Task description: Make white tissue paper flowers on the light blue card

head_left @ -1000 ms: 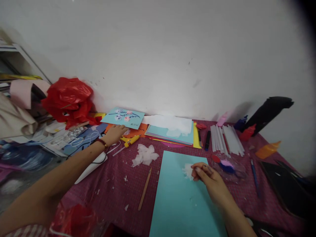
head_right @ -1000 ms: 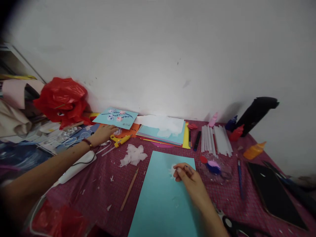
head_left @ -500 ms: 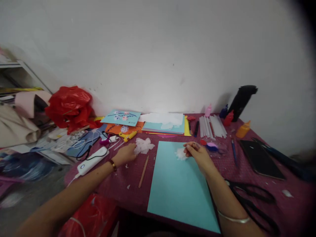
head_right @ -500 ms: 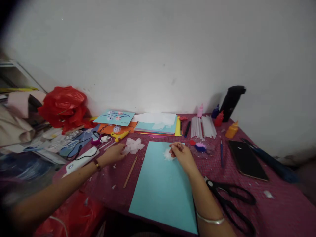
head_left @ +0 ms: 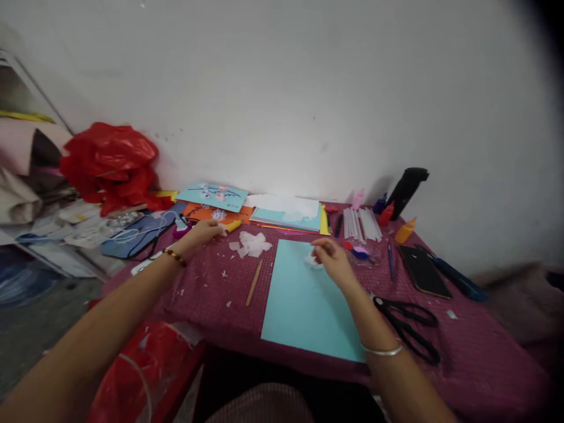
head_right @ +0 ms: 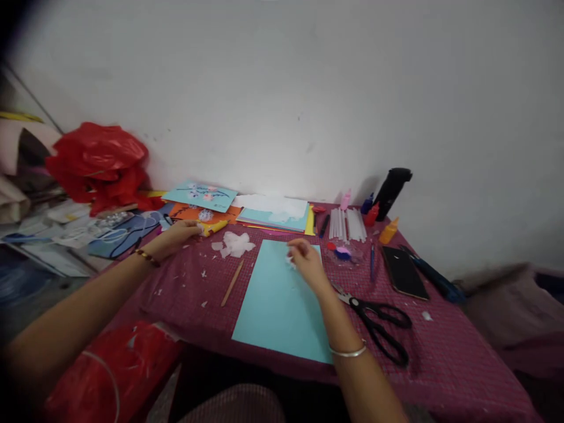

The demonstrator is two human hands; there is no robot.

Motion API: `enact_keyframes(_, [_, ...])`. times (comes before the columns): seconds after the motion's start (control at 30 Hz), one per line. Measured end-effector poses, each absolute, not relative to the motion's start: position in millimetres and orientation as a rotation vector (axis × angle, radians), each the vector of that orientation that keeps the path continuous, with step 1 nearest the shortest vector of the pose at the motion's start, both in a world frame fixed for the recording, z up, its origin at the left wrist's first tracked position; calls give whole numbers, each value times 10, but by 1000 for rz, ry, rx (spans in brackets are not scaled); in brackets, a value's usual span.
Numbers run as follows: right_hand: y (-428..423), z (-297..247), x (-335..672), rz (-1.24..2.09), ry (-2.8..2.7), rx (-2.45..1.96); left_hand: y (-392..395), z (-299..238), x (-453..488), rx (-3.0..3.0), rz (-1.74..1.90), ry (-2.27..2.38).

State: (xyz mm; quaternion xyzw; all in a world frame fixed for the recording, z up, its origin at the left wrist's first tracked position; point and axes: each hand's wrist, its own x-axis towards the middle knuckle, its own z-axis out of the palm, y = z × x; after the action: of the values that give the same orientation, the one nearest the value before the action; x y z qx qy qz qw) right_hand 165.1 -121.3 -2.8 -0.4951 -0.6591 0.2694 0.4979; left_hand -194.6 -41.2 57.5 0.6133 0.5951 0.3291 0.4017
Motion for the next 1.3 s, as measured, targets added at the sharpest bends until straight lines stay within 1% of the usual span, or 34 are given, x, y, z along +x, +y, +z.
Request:
enact_keyframes(0.07, [-1316, -26, 1245, 617, -1919, -1149, -519, 614, -1955, 1462, 883, 1417])
enact_keyframes(0.17, [-1413, -49, 675, 477, -2353, -1091, -715, 653, -1944, 1376, 899, 1316])
enact_keyframes(0.3, [-1341, -52, 235, 230, -2755, -1055, -951, 671, -2035, 1309, 874, 1234])
enact_keyframes(0.47, [-1163, 19, 122, 51, -3067, -922, -1042, 561, -2254, 1214, 881, 1203])
enact_keyframes(0.67, [-1086, 108, 51, 80, -3191, -669, -970, 401, -2256, 1134, 885, 1197])
enact_keyframes(0.77, [-1080, 294, 129, 145, -3142, -709, -972, 400, -2220, 1127, 865, 1176])
enact_keyframes(0.87, [-1071, 579, 466, 268, -2880, -956, -994, 399, -2134, 1179, 847, 1174])
enact_keyframes(0.93, [-1093, 723, 781, 564, -2267, -1098, -989, 375, -1977, 1200, 826, 1186])
enact_keyframes(0.97, [-1126, 760, 931, 654, -2030, -1148, -986, 360, -1852, 1185, 827, 1169])
enact_keyframes(1.03, [-1238, 753, 1170, 795, -1758, -1220, -999, 343, -1515, 1204, 784, 1049])
enact_keyframes(1.13, [-1456, 607, 1335, 1058, -1687, -1266, -1082, 368, -920, 1304, 689, 864])
enact_keyframes(1.3, [-1650, 414, 1419, 1299, -1531, -1215, -1242, 433, -327, 1416, 623, 701])
